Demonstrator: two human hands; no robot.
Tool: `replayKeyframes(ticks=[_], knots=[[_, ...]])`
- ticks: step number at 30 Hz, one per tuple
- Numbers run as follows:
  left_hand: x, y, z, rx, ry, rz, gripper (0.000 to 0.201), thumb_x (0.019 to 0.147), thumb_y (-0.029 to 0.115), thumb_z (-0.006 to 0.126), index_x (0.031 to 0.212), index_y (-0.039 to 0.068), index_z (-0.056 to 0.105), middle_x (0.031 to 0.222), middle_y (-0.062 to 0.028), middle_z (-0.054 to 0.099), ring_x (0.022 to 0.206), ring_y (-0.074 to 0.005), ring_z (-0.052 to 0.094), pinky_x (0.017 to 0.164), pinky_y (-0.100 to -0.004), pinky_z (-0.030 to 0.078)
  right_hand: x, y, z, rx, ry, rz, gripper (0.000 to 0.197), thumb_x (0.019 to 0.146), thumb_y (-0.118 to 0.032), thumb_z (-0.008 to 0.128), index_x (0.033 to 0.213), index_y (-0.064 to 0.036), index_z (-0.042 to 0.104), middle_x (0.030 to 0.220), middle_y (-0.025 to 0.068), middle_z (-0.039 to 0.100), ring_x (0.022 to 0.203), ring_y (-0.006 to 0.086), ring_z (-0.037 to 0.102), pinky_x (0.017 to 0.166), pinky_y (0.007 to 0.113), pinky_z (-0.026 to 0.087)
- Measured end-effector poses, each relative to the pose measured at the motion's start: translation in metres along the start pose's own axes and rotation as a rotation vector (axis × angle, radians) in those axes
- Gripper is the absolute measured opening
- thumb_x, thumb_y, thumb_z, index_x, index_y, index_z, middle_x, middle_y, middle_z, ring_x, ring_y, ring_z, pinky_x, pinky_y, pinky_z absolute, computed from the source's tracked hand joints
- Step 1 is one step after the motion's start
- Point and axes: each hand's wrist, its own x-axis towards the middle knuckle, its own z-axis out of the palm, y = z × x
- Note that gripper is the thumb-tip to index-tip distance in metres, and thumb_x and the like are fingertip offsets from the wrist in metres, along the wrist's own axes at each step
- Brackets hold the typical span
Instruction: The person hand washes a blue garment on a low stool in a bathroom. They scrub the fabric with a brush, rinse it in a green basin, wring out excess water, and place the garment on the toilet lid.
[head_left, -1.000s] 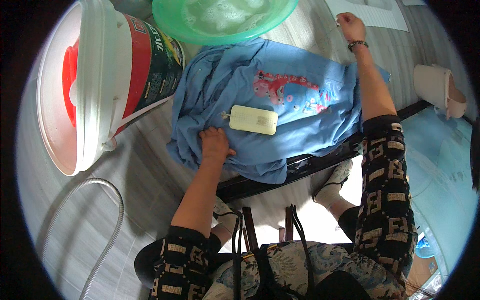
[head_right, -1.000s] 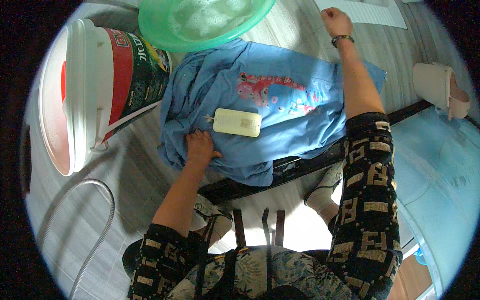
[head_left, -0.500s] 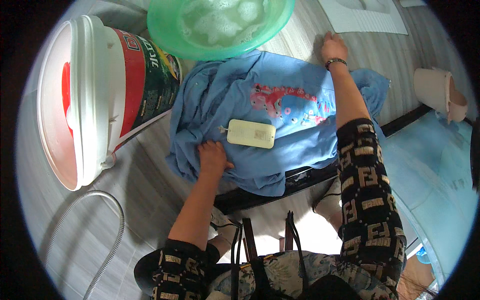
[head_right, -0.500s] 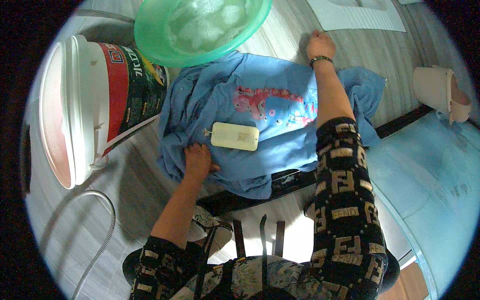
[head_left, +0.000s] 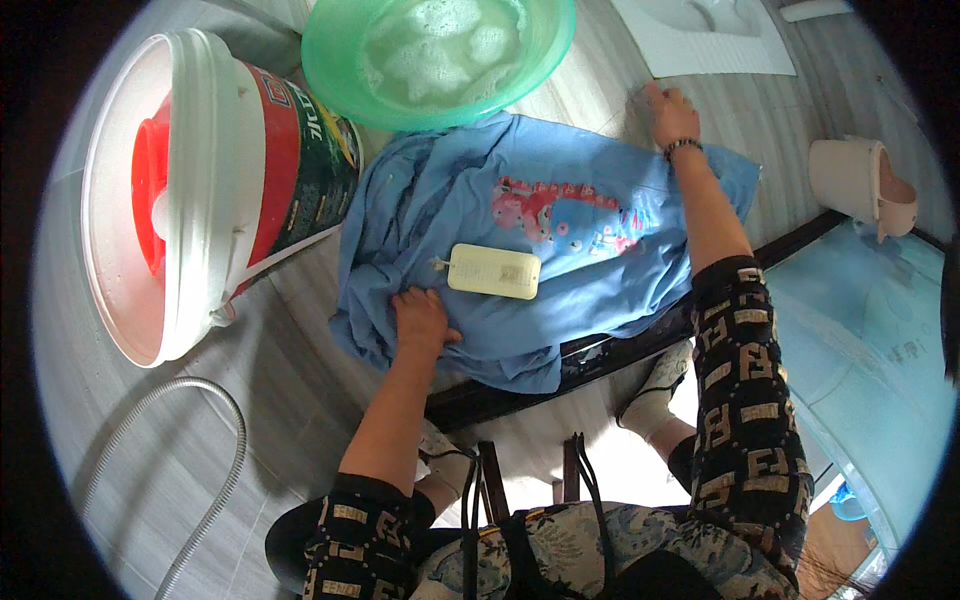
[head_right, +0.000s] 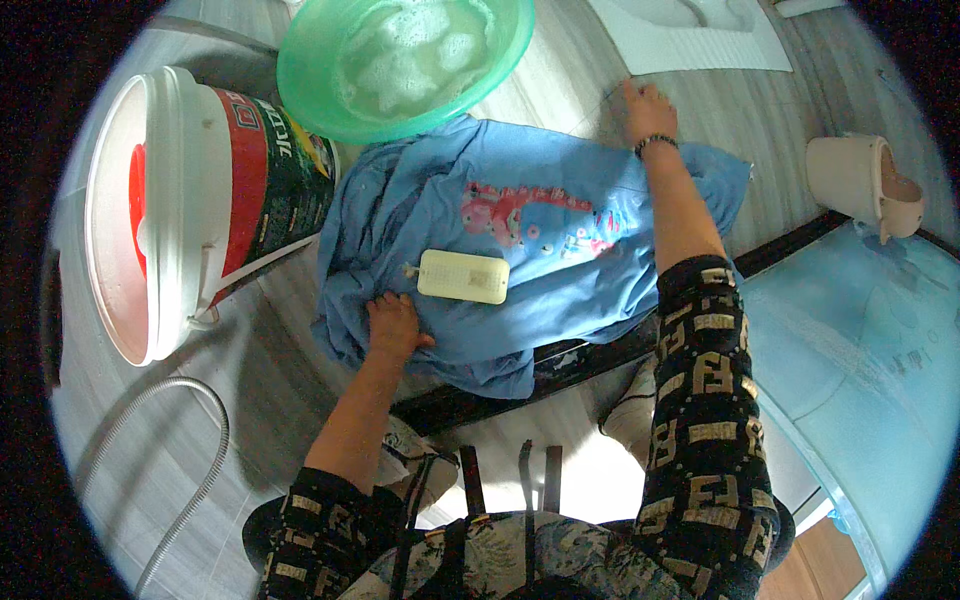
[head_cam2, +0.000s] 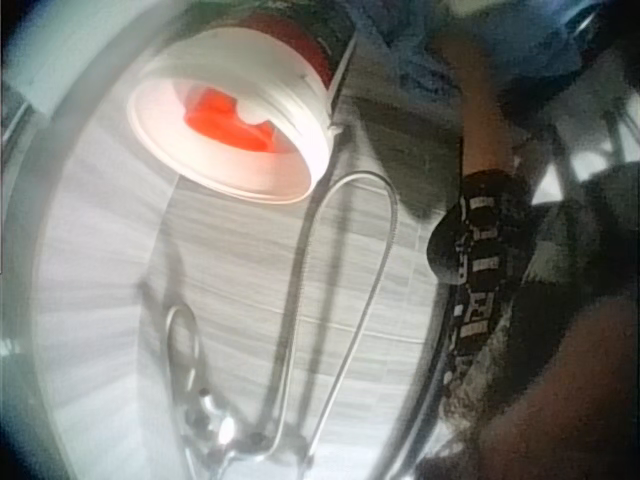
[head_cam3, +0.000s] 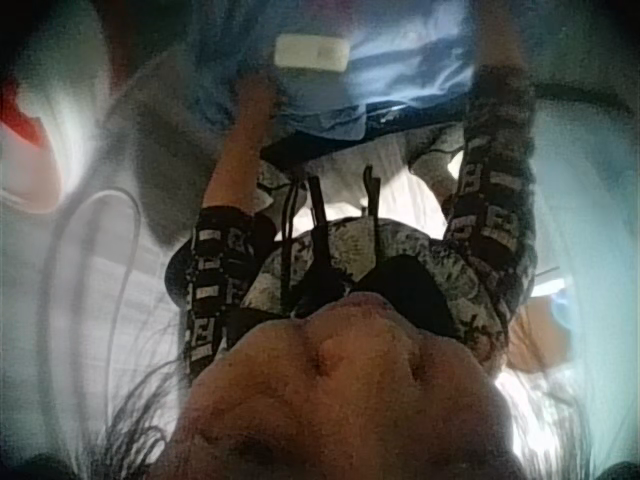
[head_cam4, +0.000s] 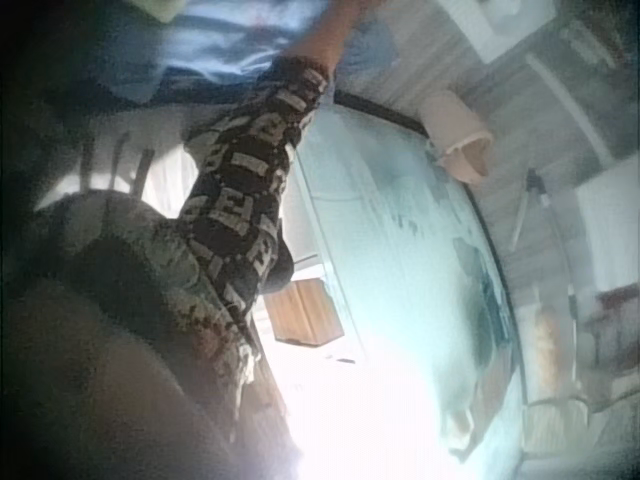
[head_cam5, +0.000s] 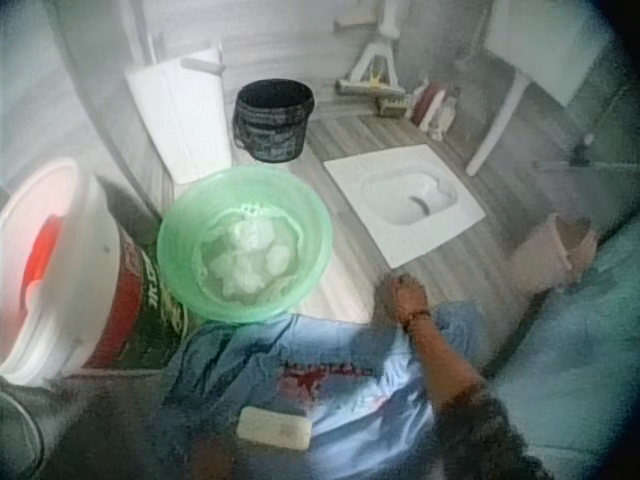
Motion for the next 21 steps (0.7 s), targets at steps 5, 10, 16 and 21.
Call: replayKeyframes(ticks=[5,10,16,21], knots=[[0.002,-0.003,0.000,-0.041,-0.054,0.008,0.082,0.042,0.058,0.073,0.098,0.002,0.050,0.097,-0.0160,0.052,0.092,-0.0296,0.052,0.086,-0.0457,0.035,0.044,-0.029,-0.036,0.122,0.292,-0.054,0.059,0.073,-0.002,0.048,0.127,-0.0243,0.038,0.095,0.0102,0.053,0.080,0.0290,0.054,0.069,0.041,0.046],[0.004,0.000,-0.007,-0.025,-0.058,0.026,0.081,0.044,0.058,0.072,0.098,0.002,0.049,0.097,-0.0166,0.052,0.094,-0.0311,0.051,0.087,-0.0462,0.034,0.006,-0.070,0.019,-0.393,-0.058,-0.208,0.039,0.078,-0.012,0.044,0.115,-0.0019,0.047,0.094,0.0123,0.054,0.081,0.0256,0.056,0.070,0.041,0.044],[-0.004,-0.003,0.001,0.046,0.048,-0.005,0.077,0.044,0.059,0.072,0.095,0.005,0.051,0.091,-0.0113,0.053,0.088,-0.0250,0.053,0.081,-0.0392,0.036,-0.004,-0.057,0.006,0.284,-0.144,-0.064,0.035,0.076,-0.014,0.050,0.109,-0.0137,0.059,0.101,0.0122,0.056,0.095,0.0295,0.055,0.082,0.037,0.043],[0.001,-0.002,-0.003,0.009,-0.026,0.013,0.079,0.045,0.059,0.072,0.097,0.003,0.050,0.094,-0.0136,0.052,0.091,-0.0274,0.051,0.083,-0.0421,0.035,-0.003,-0.014,0.016,0.738,-0.171,0.100,0.034,0.075,-0.010,0.047,0.107,-0.0136,0.060,0.101,0.0121,0.061,0.093,0.0260,0.057,0.080,0.034,0.045]])
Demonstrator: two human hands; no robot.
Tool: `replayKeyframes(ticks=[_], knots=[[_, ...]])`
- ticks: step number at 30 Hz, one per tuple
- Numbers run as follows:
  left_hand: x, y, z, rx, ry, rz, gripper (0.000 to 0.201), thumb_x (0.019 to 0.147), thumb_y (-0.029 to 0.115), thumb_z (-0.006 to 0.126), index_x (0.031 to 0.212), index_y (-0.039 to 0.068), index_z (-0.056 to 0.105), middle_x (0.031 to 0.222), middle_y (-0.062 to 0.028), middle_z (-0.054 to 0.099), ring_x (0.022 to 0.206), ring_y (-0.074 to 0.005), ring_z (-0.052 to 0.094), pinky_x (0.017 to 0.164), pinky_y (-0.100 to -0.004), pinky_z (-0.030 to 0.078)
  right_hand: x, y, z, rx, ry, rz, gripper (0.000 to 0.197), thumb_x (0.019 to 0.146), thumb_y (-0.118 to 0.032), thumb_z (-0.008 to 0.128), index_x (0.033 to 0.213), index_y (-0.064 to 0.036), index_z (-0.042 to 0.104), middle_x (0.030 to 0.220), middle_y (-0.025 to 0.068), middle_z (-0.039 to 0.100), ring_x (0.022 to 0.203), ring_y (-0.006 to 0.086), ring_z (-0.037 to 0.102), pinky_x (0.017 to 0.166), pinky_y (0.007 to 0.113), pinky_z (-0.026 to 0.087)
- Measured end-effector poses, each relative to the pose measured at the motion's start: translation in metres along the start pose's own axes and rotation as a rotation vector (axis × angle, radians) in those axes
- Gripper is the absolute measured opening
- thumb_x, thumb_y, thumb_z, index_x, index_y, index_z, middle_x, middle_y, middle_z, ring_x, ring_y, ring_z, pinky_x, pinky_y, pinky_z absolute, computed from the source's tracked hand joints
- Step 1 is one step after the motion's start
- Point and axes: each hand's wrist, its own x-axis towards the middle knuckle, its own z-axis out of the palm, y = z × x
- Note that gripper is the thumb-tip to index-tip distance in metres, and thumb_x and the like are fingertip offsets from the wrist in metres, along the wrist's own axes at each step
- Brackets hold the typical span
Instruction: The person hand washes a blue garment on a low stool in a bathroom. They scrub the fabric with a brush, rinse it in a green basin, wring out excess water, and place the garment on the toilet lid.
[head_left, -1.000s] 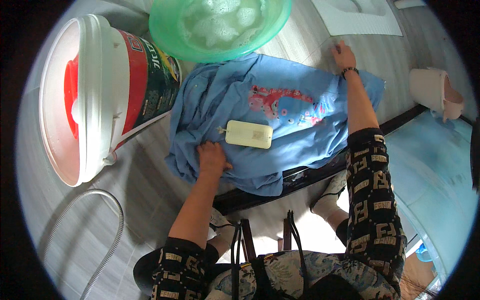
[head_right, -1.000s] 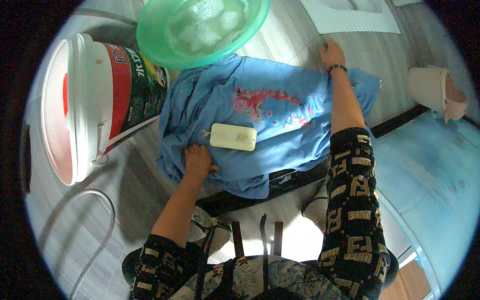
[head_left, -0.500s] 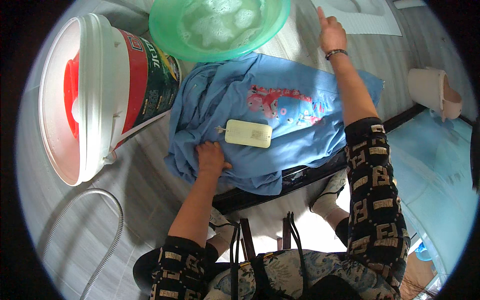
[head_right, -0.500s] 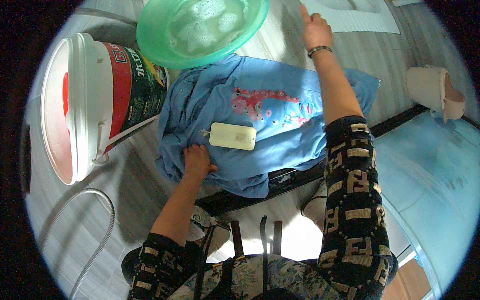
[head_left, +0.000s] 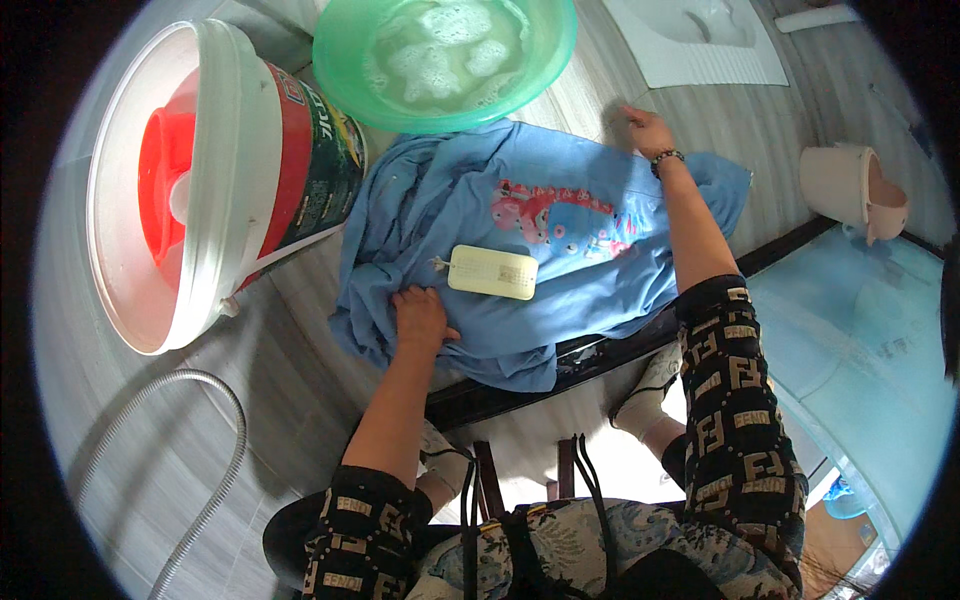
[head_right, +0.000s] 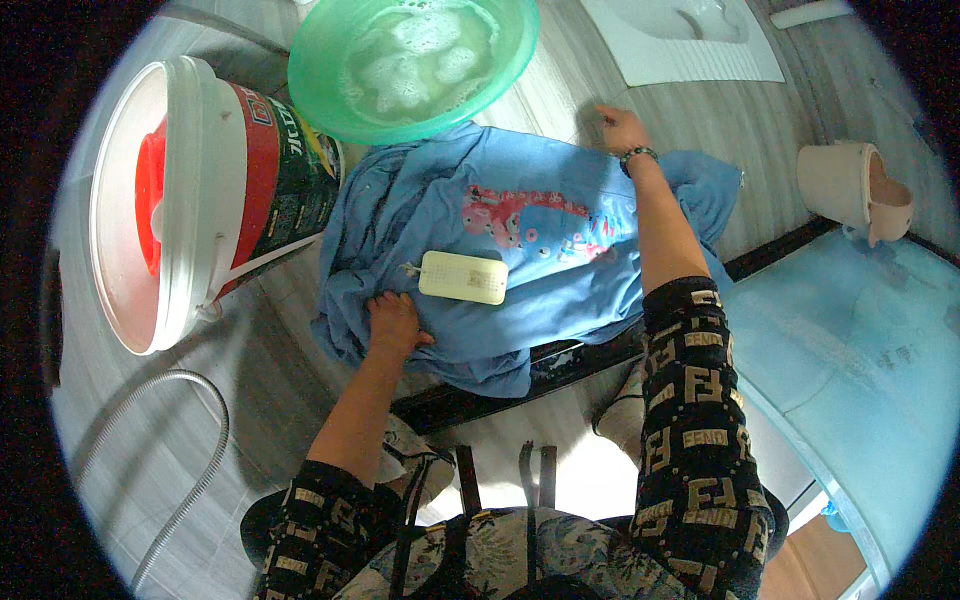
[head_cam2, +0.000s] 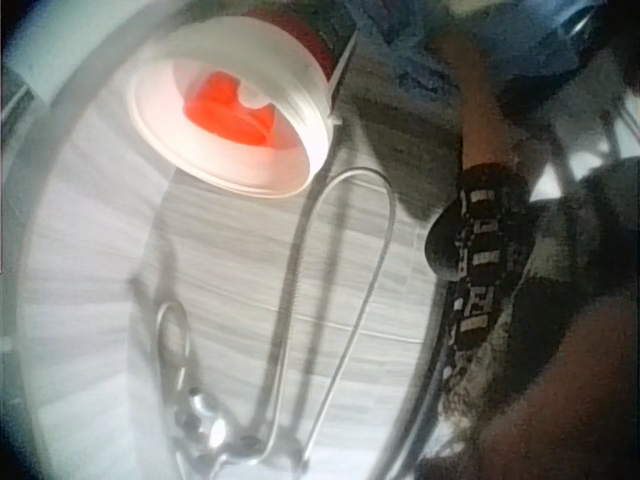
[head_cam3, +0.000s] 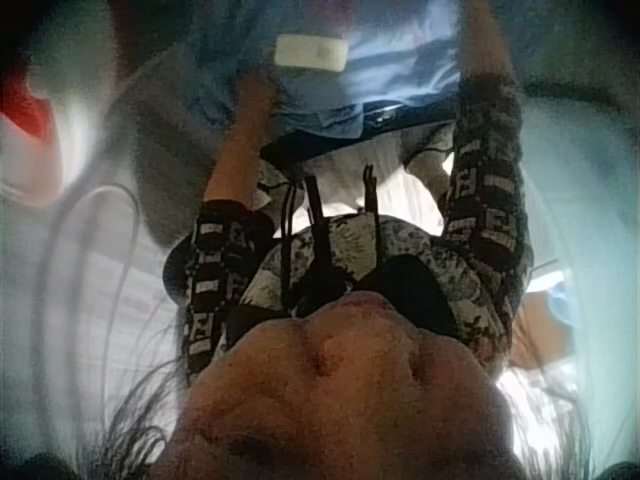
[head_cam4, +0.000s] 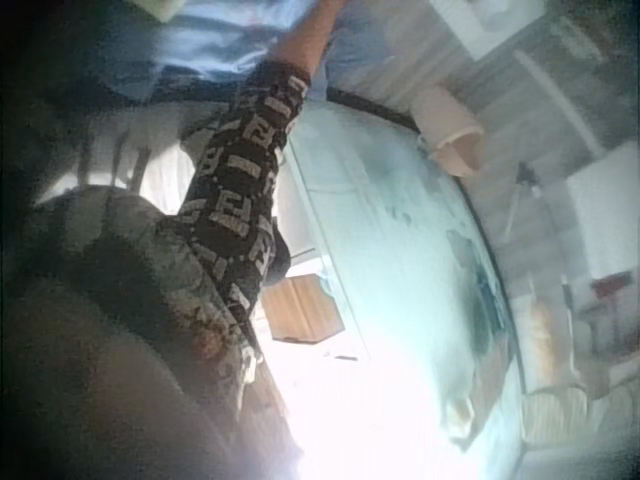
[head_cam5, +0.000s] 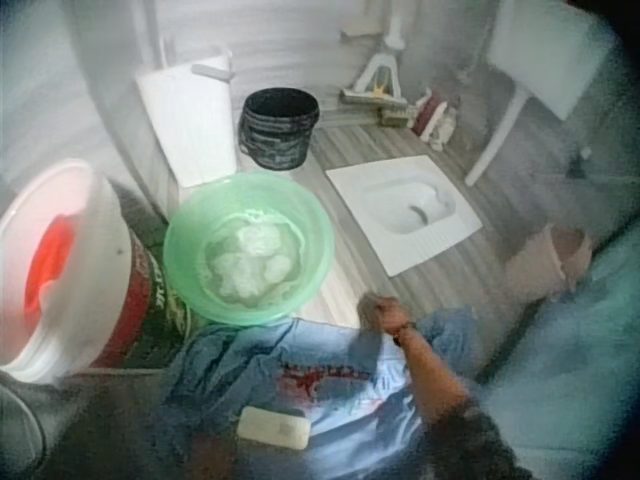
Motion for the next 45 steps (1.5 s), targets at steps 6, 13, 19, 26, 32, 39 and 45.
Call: replayKeyframes(ticks=[6,13,19,26,32,39,45], knots=[[0.001,-0.001,0.005,-0.050,-0.031,0.005,0.080,0.045,0.058,0.073,0.100,0.004,0.050,0.097,-0.0134,0.052,0.091,-0.0262,0.051,0.085,-0.0422,0.034,0.013,0.000,-0.018,0.322,0.190,0.113,0.026,0.078,-0.011,0.049,0.101,-0.0059,0.061,0.090,0.0077,0.064,0.080,0.0184,0.060,0.071,0.029,0.046],[-0.002,0.002,-0.003,-0.071,0.014,0.000,0.078,0.043,0.056,0.074,0.097,0.003,0.052,0.094,-0.0143,0.055,0.095,-0.0273,0.050,0.081,-0.0415,0.038,0.007,-0.011,-0.020,-0.126,0.060,0.218,0.021,0.079,-0.021,0.052,0.080,-0.0041,0.065,0.068,0.0071,0.062,0.063,0.0126,0.057,0.057,0.027,0.043],[0.006,-0.005,0.003,-0.128,-0.084,0.021,0.078,0.048,0.050,0.074,0.104,0.001,0.054,0.100,-0.0134,0.054,0.102,-0.0288,0.048,0.090,-0.0433,0.034,-0.048,-0.262,-0.061,0.736,0.282,-0.346,0.029,0.083,-0.024,0.054,0.066,-0.0013,0.055,0.055,0.0046,0.052,0.054,0.0099,0.050,0.053,0.022,0.040],[0.010,0.000,0.006,-0.066,-0.082,-0.003,0.079,0.046,0.050,0.078,0.108,0.009,0.053,0.106,-0.0062,0.055,0.101,-0.0228,0.049,0.082,-0.0377,0.037,-0.115,-0.493,-0.066,-0.234,0.130,-0.942,0.035,0.076,-0.040,0.051,0.084,-0.0087,0.063,0.082,0.0109,0.064,0.076,0.0267,0.061,0.071,0.040,0.046],[0.010,0.003,-0.005,-0.080,-0.056,0.002,0.066,0.046,0.048,0.078,0.099,0.012,0.061,0.104,-0.0057,0.057,0.099,-0.0226,0.050,0.080,-0.0377,0.037,-0.100,-0.518,-0.026,-0.430,-0.305,-0.933,0.034,0.075,-0.028,0.043,0.086,-0.0037,0.064,0.084,0.0123,0.064,0.086,0.0270,0.059,0.079,0.038,0.044],[0.020,0.009,0.017,-0.101,-0.033,-0.050,0.048,0.061,0.039,0.071,0.100,0.014,0.061,0.101,-0.0043,0.059,0.097,-0.0213,0.051,0.079,-0.0407,0.037,-0.136,-0.509,-0.089,0.176,-0.456,-0.613,0.027,0.072,-0.025,0.059,0.073,0.0015,0.064,0.058,0.0067,0.056,0.052,0.0113,0.054,0.048,0.023,0.042],[0.007,0.004,0.006,-0.016,-0.009,-0.033,0.059,0.058,0.042,0.073,0.106,0.011,0.058,0.107,-0.0062,0.057,0.097,-0.0231,0.052,0.082,-0.0433,0.037,-0.181,-0.479,-0.129,0.695,-0.676,-0.291,0.022,0.077,-0.019,0.058,0.088,0.0001,0.062,0.062,0.0023,0.056,0.050,0.0057,0.048,0.043,0.016,0.034]])
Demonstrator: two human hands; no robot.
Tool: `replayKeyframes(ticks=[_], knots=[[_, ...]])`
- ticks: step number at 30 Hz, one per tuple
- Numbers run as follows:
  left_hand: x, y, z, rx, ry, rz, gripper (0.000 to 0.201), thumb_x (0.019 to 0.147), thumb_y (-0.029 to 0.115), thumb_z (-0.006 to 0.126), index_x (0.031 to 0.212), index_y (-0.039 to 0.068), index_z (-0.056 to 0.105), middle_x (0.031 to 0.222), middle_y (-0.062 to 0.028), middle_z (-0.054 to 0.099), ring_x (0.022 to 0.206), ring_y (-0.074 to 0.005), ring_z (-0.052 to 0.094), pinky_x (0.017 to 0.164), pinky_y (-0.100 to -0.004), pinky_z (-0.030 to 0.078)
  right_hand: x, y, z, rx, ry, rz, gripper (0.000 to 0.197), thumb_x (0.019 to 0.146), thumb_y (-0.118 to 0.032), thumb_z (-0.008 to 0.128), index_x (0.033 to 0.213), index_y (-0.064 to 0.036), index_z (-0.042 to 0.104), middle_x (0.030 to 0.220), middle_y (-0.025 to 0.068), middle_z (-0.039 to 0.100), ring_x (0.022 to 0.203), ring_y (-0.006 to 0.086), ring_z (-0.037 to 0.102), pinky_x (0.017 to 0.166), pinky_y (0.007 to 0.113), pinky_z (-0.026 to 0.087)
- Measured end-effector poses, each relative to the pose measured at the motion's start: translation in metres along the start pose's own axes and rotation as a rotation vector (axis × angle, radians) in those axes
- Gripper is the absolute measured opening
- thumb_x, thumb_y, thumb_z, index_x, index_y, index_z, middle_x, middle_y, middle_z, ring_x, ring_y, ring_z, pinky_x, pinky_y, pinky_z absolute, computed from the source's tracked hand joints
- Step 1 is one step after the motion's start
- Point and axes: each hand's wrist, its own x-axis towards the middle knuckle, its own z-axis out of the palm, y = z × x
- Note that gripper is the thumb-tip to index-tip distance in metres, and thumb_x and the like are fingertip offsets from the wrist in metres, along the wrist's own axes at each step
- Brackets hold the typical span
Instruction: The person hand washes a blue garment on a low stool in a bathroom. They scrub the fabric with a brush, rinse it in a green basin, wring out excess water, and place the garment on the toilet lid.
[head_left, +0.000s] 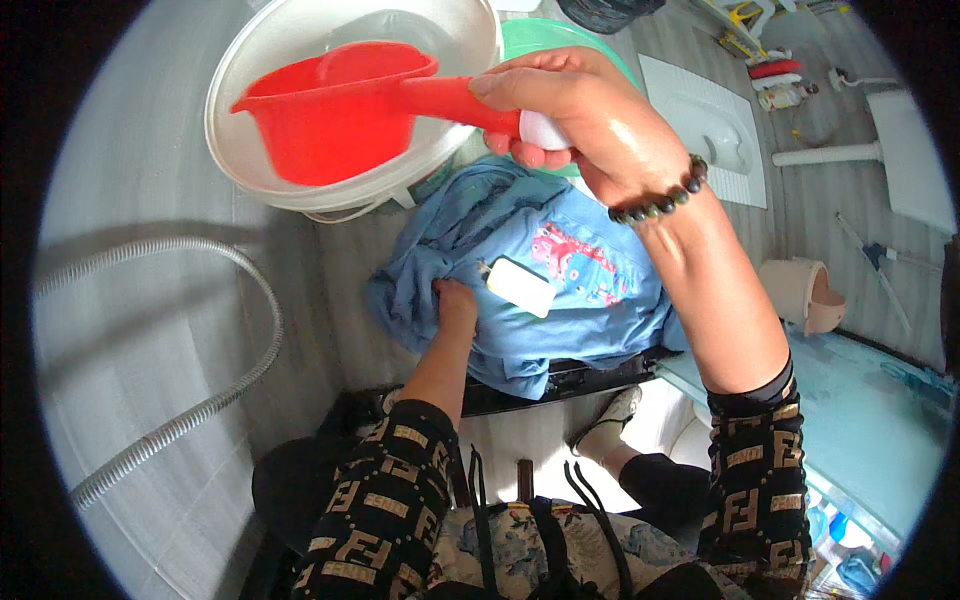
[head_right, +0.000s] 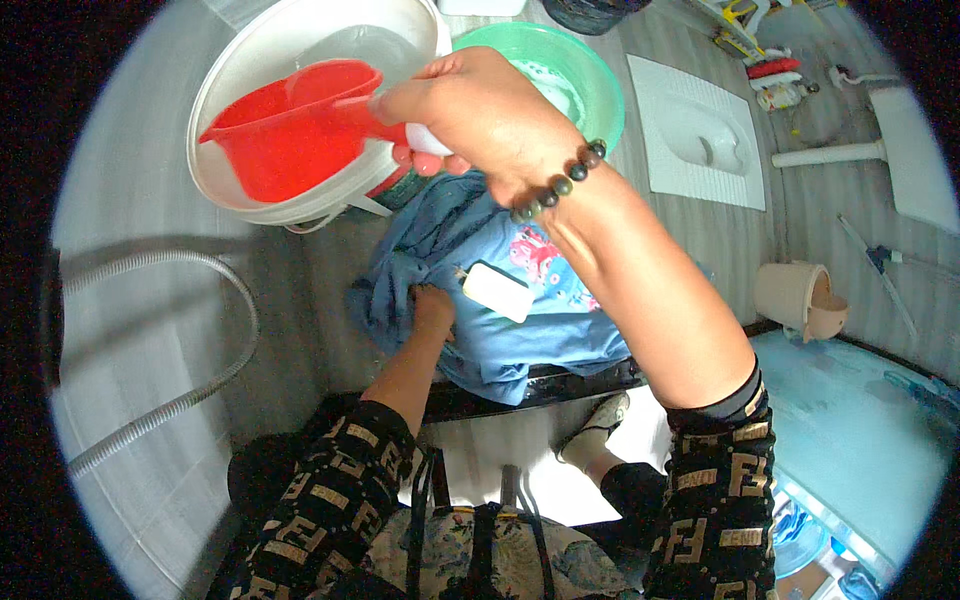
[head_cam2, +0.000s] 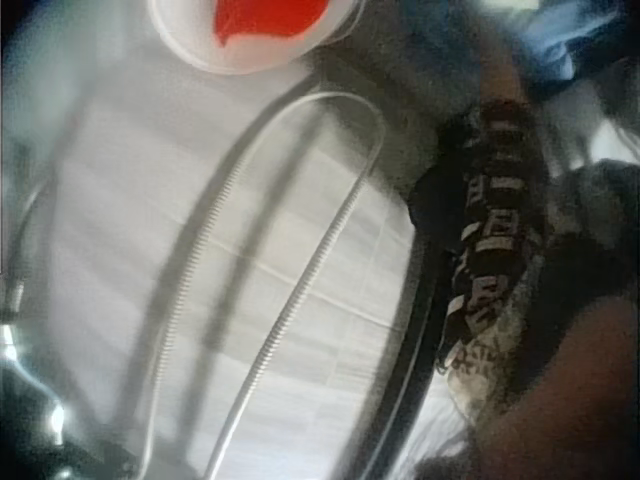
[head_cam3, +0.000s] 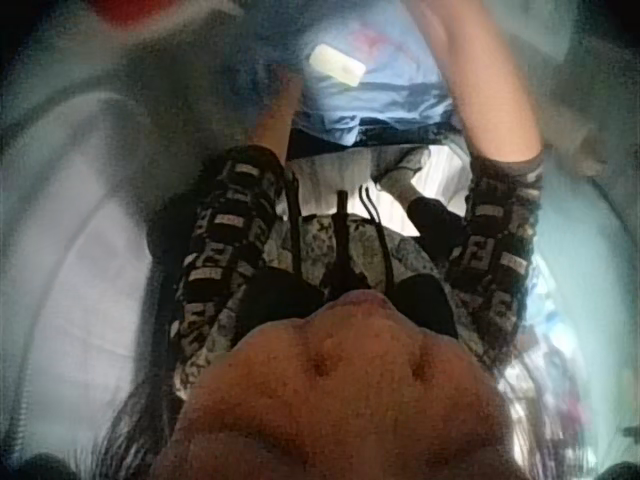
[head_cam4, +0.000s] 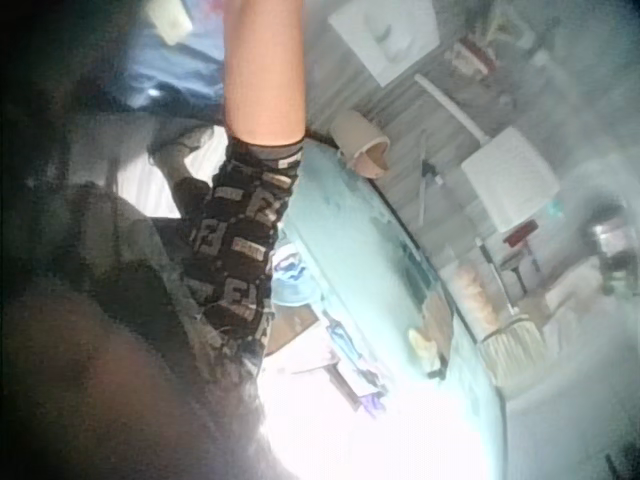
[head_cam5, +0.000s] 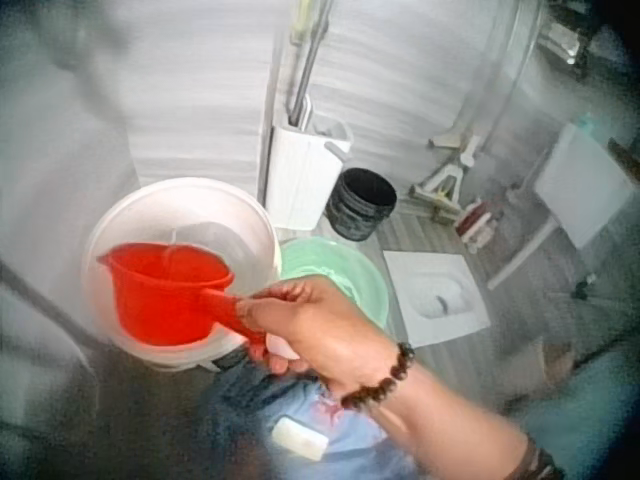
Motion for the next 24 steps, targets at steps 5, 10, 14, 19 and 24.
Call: replayKeyframes(ticks=[5,10,14,19,24], knots=[[-0.003,-0.004,-0.008,-0.057,-0.040,0.043,0.069,0.049,0.045,0.078,0.104,0.010,0.058,0.106,-0.0077,0.057,0.100,-0.0231,0.051,0.082,-0.0434,0.038,-0.037,-0.009,0.010,-0.108,0.126,-0.278,0.019,0.073,-0.017,0.059,0.077,0.0003,0.063,0.054,0.0024,0.055,0.048,0.0096,0.052,0.044,0.022,0.039],[0.000,-0.002,-0.001,-0.071,-0.014,-0.005,0.075,0.043,0.046,0.080,0.104,0.010,0.057,0.107,-0.0085,0.057,0.101,-0.0240,0.051,0.083,-0.0432,0.037,-0.072,0.000,0.008,-0.105,0.253,-0.473,0.022,0.072,-0.006,0.060,0.093,-0.0023,0.058,0.062,0.0025,0.056,0.056,0.0088,0.052,0.049,0.024,0.039],[0.002,-0.001,-0.005,-0.067,-0.070,0.019,0.079,0.044,0.045,0.081,0.109,0.008,0.055,0.109,-0.0102,0.056,0.103,-0.0249,0.051,0.086,-0.0448,0.036,-0.114,0.012,-0.008,-0.104,0.268,-0.506,0.028,0.077,0.001,0.055,0.105,0.0002,0.054,0.073,0.0040,0.059,0.055,0.0025,0.049,0.047,0.015,0.038],[-0.002,-0.014,-0.019,0.001,-0.192,0.073,0.063,0.059,0.035,0.074,0.112,0.008,0.052,0.104,-0.0125,0.058,0.098,-0.0263,0.054,0.078,-0.0458,0.040,-0.192,0.038,-0.020,-0.053,0.359,-0.295,0.028,0.074,0.004,0.057,0.102,0.0003,0.057,0.089,0.0070,0.060,0.082,0.0129,0.056,0.073,0.025,0.043],[0.021,-0.001,0.012,-0.054,-0.089,0.042,0.076,0.050,0.047,0.077,0.110,0.008,0.054,0.109,-0.0093,0.056,0.100,-0.0237,0.053,0.083,-0.0443,0.038,-0.252,0.105,-0.036,0.109,0.529,-0.080,0.019,0.079,-0.001,0.055,0.098,-0.0019,0.059,0.080,0.0039,0.059,0.055,0.0046,0.049,0.048,0.017,0.039]])
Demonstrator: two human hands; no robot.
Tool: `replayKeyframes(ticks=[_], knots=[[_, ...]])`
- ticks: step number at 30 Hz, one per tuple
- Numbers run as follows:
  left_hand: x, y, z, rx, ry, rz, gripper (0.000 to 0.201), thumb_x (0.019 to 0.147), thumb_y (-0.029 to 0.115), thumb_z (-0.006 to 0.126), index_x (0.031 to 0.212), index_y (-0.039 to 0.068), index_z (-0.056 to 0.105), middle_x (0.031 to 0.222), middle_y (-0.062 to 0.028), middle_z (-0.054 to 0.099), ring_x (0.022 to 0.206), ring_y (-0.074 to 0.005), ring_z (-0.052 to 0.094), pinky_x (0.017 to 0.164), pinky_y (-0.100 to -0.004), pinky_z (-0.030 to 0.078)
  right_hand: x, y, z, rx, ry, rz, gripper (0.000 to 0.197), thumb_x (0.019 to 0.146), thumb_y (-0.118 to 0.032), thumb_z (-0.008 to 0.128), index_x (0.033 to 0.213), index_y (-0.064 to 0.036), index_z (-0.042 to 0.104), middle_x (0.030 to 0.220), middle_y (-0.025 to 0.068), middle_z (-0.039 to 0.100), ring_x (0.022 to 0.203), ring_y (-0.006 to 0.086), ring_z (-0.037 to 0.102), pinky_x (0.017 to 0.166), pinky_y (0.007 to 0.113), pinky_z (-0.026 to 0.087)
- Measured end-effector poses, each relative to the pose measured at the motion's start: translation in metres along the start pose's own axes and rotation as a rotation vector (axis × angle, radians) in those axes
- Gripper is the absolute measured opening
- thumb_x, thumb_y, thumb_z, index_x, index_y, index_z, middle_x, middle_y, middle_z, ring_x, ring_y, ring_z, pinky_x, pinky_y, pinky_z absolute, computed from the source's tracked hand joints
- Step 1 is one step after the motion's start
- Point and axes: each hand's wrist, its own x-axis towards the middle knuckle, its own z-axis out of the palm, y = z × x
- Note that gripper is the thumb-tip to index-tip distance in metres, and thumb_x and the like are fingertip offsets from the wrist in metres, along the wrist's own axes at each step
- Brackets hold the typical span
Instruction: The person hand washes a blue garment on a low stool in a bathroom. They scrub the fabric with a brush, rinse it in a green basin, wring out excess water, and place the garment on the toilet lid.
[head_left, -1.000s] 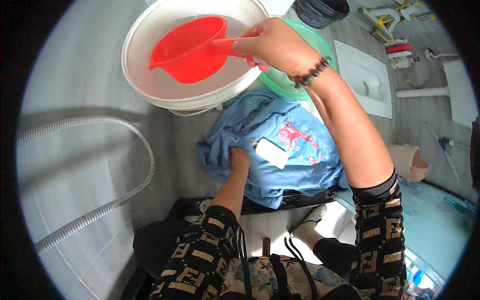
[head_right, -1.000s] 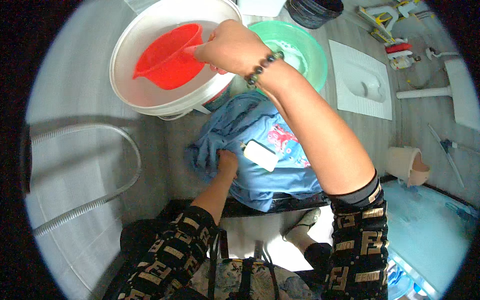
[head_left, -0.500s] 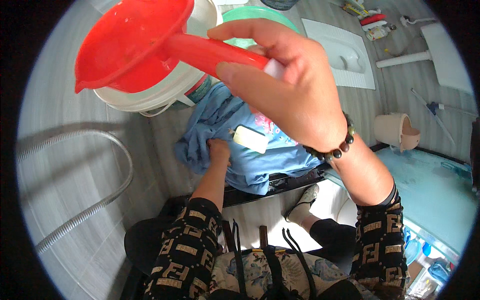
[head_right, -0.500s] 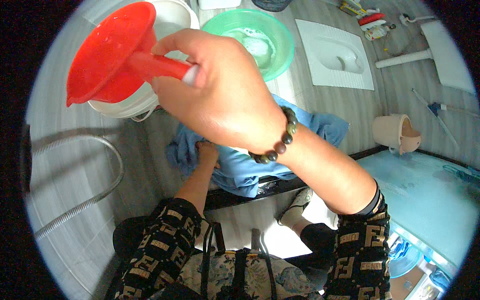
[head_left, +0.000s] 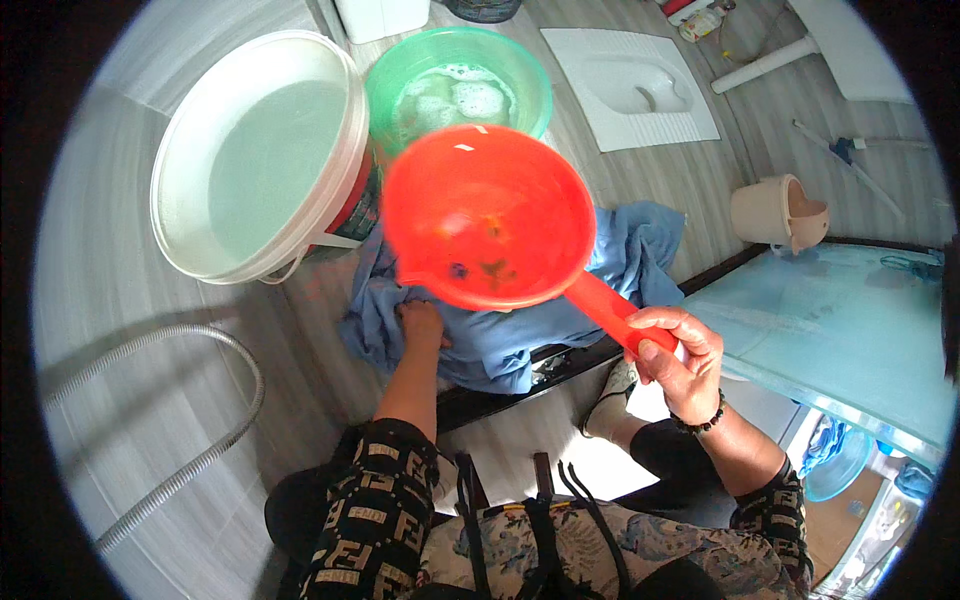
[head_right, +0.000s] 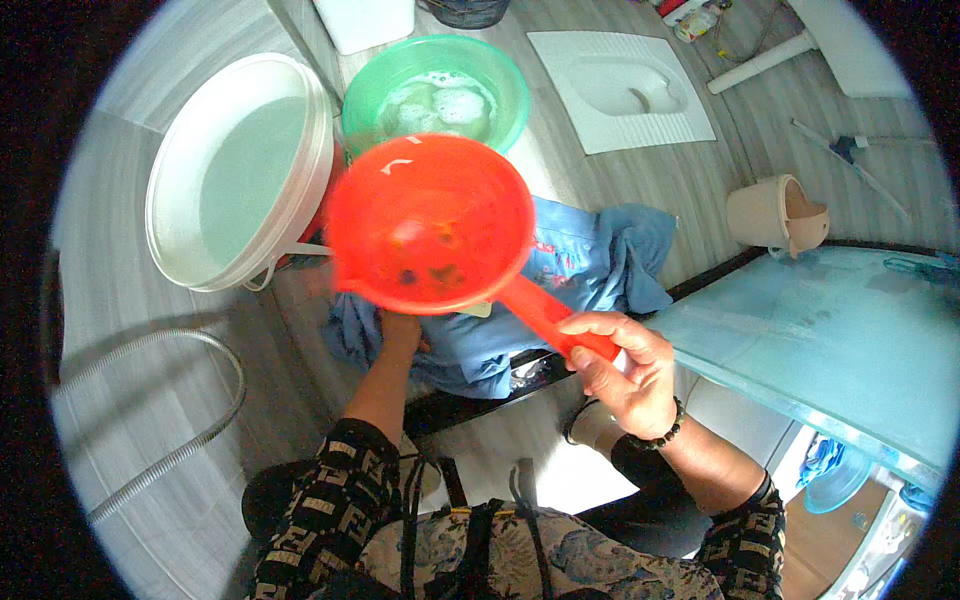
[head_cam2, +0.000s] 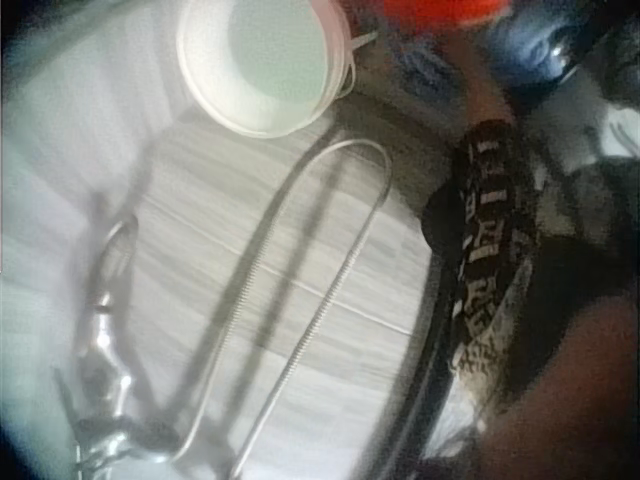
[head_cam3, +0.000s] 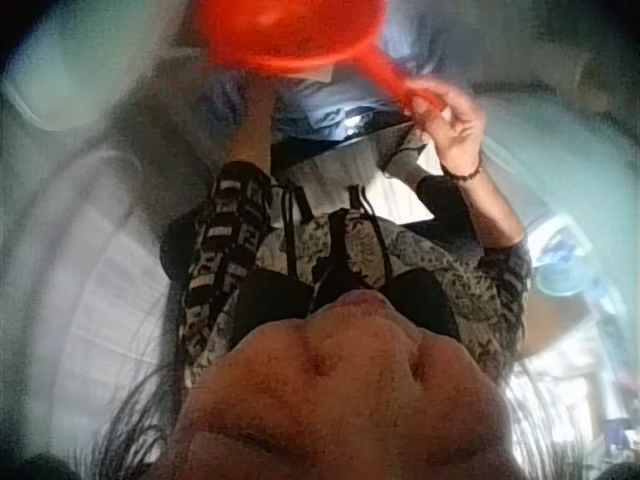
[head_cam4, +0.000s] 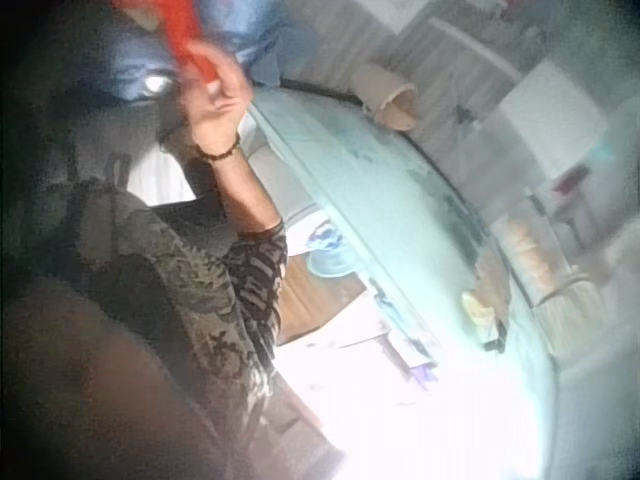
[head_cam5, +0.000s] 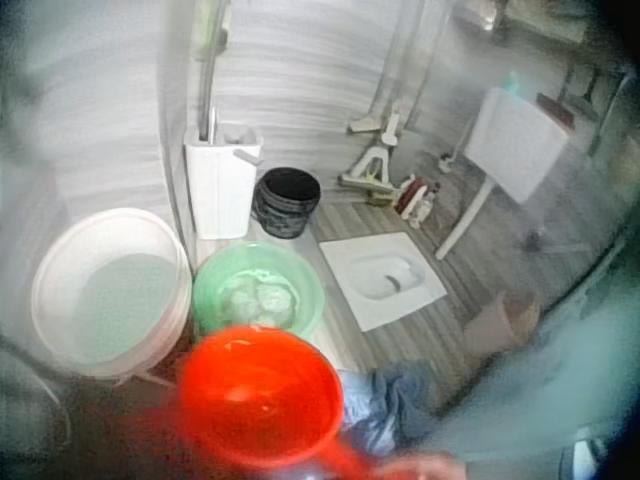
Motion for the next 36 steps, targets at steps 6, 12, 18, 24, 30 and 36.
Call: replayKeyframes(ticks=[6,12,18,24,30,36], knots=[[-0.018,-0.002,-0.011,0.059,0.026,0.010,0.077,0.046,0.050,0.078,0.107,0.009,0.055,0.109,-0.0050,0.055,0.106,-0.0206,0.048,0.084,-0.0436,0.037,0.020,0.084,-0.036,-0.042,0.172,0.273,0.018,0.081,-0.009,0.050,0.095,-0.0035,0.060,0.063,0.0017,0.054,0.047,0.0056,0.044,0.043,0.018,0.034],[-0.037,0.002,-0.033,0.059,0.049,0.006,0.072,0.047,0.049,0.077,0.102,0.007,0.058,0.106,-0.0037,0.055,0.105,-0.0212,0.048,0.085,-0.0439,0.036,0.079,0.151,-0.068,0.098,0.368,0.429,0.017,0.079,-0.013,0.052,0.092,-0.0047,0.061,0.059,-0.0006,0.053,0.042,0.0055,0.041,0.038,0.019,0.028],[-0.026,0.000,-0.018,0.072,0.071,-0.042,0.075,0.044,0.053,0.077,0.100,0.007,0.058,0.103,-0.0050,0.055,0.102,-0.0212,0.050,0.086,-0.0435,0.036,0.089,0.142,-0.071,0.037,0.417,0.227,0.016,0.083,-0.011,0.050,0.094,-0.0031,0.059,0.060,0.0007,0.053,0.044,0.0033,0.040,0.040,0.017,0.029],[-0.026,0.002,-0.019,0.039,0.101,-0.049,0.076,0.044,0.053,0.077,0.101,0.006,0.058,0.103,-0.0070,0.056,0.100,-0.0222,0.052,0.085,-0.0418,0.036,0.080,0.074,-0.048,-0.015,0.384,-0.159,0.017,0.083,-0.006,0.052,0.098,-0.0032,0.060,0.071,-0.0010,0.056,0.054,0.0027,0.047,0.046,0.017,0.038],[-0.020,-0.003,-0.010,0.012,0.054,-0.038,0.063,0.057,0.046,0.073,0.101,0.005,0.055,0.108,-0.0128,0.054,0.100,-0.0248,0.052,0.086,-0.0422,0.036,0.096,-0.023,0.022,-0.003,0.193,-0.444,0.019,0.079,0.001,0.053,0.096,-0.0039,0.061,0.081,0.0014,0.061,0.063,0.0048,0.052,0.054,0.019,0.043],[-0.025,-0.015,-0.025,0.027,-0.051,-0.075,0.074,0.052,0.047,0.075,0.109,0.005,0.053,0.113,-0.0109,0.052,0.107,-0.0232,0.048,0.088,-0.0416,0.035,0.149,-0.056,0.141,0.061,0.026,-0.688,0.016,0.075,-0.009,0.056,0.088,-0.0029,0.063,0.078,0.0094,0.064,0.067,0.0149,0.061,0.061,0.025,0.047]])
